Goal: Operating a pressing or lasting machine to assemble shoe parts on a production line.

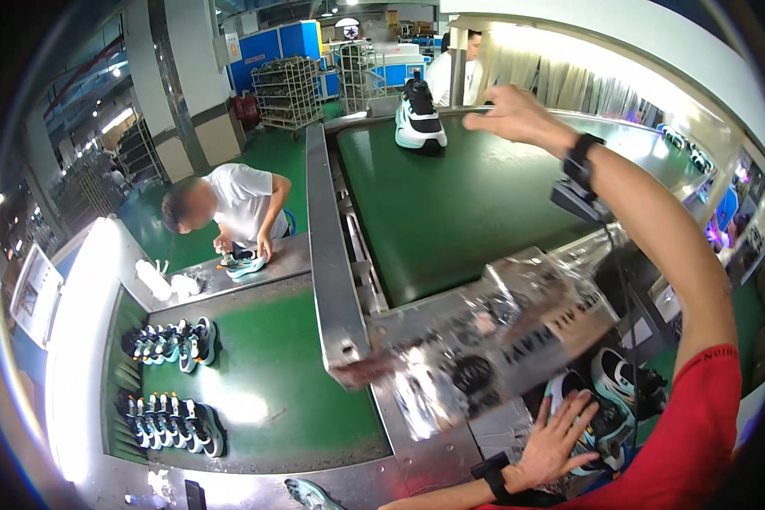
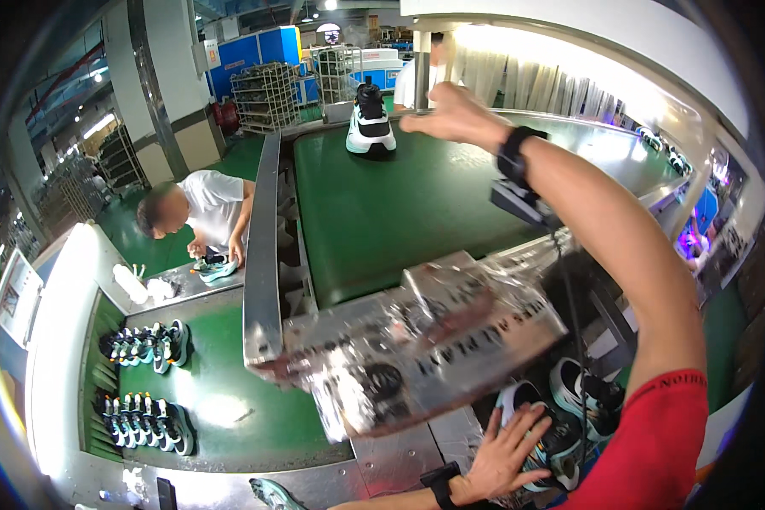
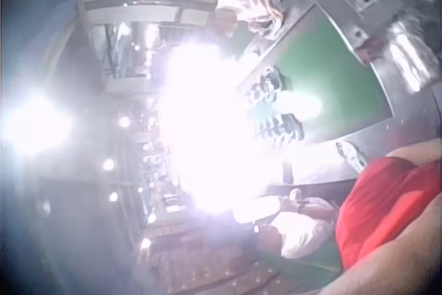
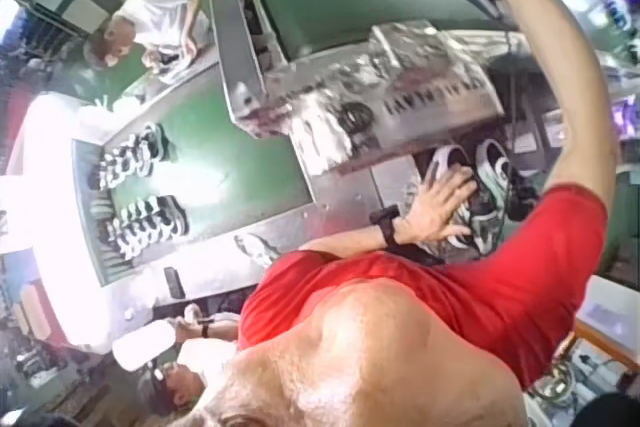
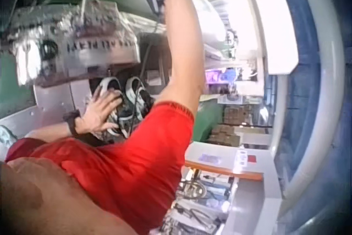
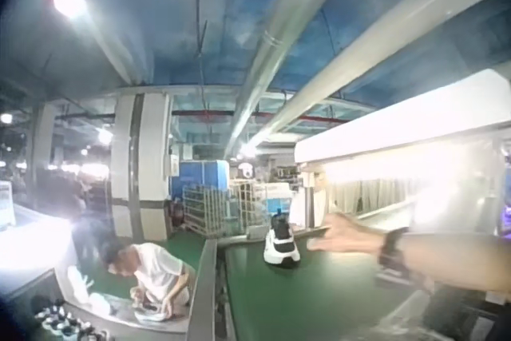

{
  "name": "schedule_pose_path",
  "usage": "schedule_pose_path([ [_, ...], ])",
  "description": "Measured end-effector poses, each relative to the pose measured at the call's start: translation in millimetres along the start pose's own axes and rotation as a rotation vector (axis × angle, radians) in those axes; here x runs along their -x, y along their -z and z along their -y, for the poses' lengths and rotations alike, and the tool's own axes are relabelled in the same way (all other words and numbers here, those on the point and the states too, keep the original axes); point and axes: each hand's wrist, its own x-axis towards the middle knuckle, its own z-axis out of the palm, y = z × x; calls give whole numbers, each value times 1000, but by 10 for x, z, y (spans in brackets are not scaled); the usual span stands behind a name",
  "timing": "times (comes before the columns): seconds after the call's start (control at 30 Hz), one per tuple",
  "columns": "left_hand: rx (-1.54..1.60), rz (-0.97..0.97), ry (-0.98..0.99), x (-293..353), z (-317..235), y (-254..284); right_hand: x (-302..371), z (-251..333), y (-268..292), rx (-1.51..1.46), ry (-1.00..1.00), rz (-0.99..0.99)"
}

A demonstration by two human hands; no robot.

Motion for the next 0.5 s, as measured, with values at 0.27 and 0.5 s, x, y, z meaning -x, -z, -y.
schedule_pose_path([
  [0.27, -514, 121, -332, 137, 235, -303, -1323, 411, -1101, -115, -69, 10],
  [0.5, 155, 163, 76, 161, 91, 40, -898, 547, -834, -69, -64, -76],
])
